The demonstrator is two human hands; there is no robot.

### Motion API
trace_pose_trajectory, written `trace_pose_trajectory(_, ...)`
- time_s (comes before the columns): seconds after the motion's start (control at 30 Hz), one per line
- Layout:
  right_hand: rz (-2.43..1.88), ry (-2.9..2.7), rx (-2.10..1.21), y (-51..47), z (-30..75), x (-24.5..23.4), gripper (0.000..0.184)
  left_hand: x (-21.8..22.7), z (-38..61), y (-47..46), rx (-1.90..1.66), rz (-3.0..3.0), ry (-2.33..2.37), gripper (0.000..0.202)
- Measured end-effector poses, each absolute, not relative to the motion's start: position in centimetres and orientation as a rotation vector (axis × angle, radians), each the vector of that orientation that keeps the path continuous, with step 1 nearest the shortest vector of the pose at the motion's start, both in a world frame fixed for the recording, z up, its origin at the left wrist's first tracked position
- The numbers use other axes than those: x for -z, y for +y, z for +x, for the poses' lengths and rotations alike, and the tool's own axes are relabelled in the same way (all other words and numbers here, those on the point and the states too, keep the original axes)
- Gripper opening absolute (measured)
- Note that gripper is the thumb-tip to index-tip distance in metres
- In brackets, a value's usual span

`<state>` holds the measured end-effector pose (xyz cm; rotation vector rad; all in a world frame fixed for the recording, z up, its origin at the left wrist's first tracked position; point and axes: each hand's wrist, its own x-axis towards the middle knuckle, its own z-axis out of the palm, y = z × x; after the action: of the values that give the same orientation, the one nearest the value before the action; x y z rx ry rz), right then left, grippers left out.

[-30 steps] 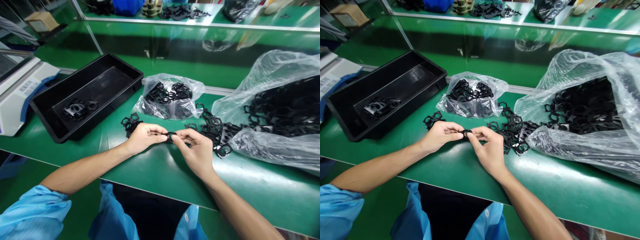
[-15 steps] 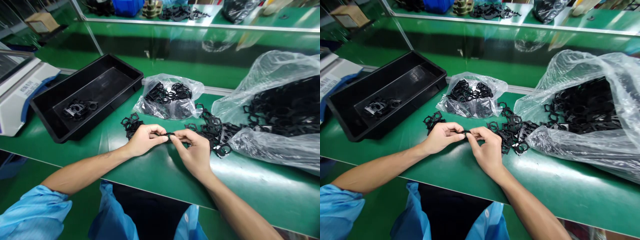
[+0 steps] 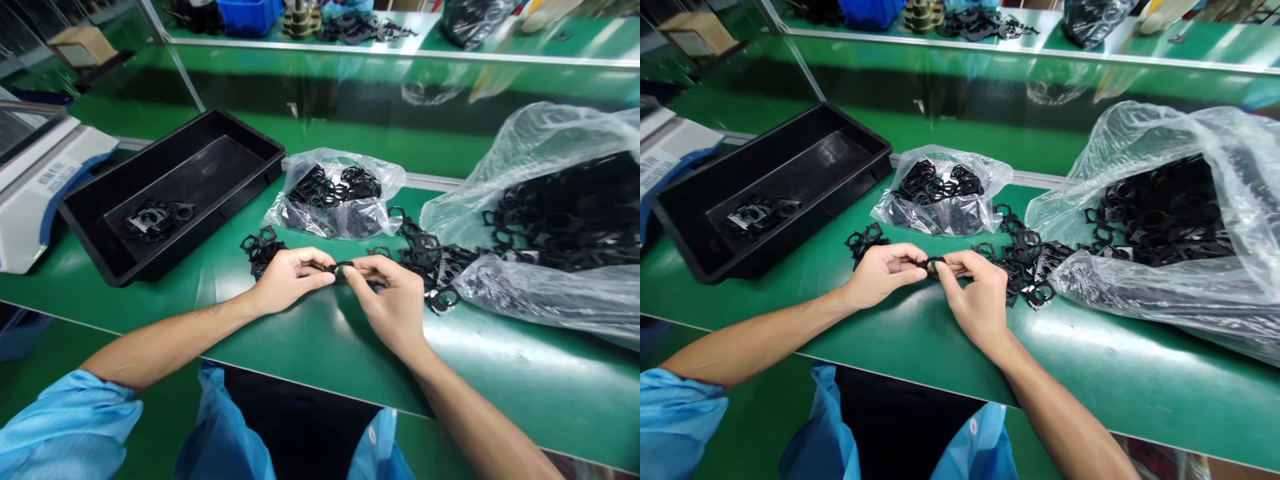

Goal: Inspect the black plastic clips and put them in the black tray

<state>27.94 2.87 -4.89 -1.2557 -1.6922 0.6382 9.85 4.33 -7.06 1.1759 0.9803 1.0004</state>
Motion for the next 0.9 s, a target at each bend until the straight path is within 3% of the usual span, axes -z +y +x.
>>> trace_pose_trajectory(0.6,-1.142,-1.911,-0.336,2.51,27.50,5.44,0.015,7.19,10.42,4.02,-1.102,1.265,1.170,0.026)
trace_pose_trajectory(0.9,-1.224,-1.624,-0.851,3.04,27.95,4.96,0.016,7.35,10.41,4.13,-1.115,1.131,1.015,0.034)
